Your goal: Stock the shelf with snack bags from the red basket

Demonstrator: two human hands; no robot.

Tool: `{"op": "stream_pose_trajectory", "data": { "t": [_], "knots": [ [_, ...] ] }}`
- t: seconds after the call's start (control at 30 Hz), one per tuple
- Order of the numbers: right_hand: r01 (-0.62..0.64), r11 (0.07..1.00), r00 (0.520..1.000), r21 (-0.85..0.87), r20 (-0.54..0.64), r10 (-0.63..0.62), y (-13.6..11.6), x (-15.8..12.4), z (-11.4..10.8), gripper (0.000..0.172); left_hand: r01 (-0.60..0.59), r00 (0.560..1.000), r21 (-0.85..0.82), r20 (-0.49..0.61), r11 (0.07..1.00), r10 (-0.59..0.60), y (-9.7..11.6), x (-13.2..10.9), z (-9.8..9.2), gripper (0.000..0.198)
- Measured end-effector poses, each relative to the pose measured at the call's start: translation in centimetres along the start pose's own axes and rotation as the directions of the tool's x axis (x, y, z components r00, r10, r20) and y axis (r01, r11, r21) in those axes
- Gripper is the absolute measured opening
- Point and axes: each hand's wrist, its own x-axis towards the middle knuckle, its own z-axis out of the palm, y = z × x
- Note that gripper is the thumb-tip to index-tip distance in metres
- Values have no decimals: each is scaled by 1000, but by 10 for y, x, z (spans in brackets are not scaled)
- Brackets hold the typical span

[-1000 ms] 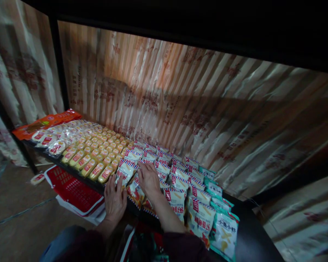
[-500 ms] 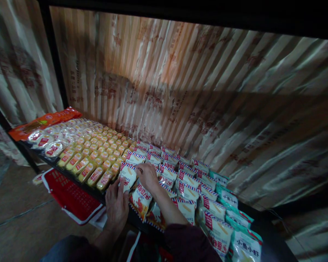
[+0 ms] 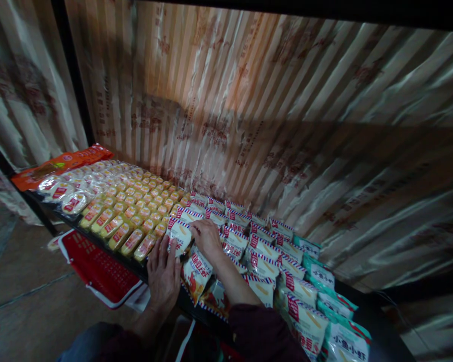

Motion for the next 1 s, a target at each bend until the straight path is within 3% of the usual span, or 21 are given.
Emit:
{"op": "stream_pose_trajectory", "data": {
  "t": [0.37, 0.47, 0.6, 0.73, 0.83, 1.0],
  "knots": [
    [13, 1000, 1000, -23, 22, -12, -1, 5, -9, 18, 29, 999, 42, 26, 999, -30, 4, 2, 0, 50],
    [1, 1000, 996, -8, -92, -2, 3, -13, -18, 26, 16, 1000, 31, 0, 999, -16, 3, 2, 1, 50],
    [-84, 996, 973, -18, -218, 78, 8, -58, -29, 33, 37, 999, 25, 10, 999, -37, 2, 1, 2, 49],
    [-178, 982, 967, -70, -199, 161, 10, -94, -23, 33, 27, 1000, 19, 7, 999, -27, 2, 1, 4, 51],
    [-195, 980, 967, -48, -176, 183, 11, -101, -14, 29, 32, 999, 12, -4, 999, -32, 2, 1, 4, 55],
    [-199, 972, 964, 129, -155, 218, 5, -88, -11, 19, 39, 999, -36, -26, 999, -40, 1, 4, 4, 57]
  ]
}}
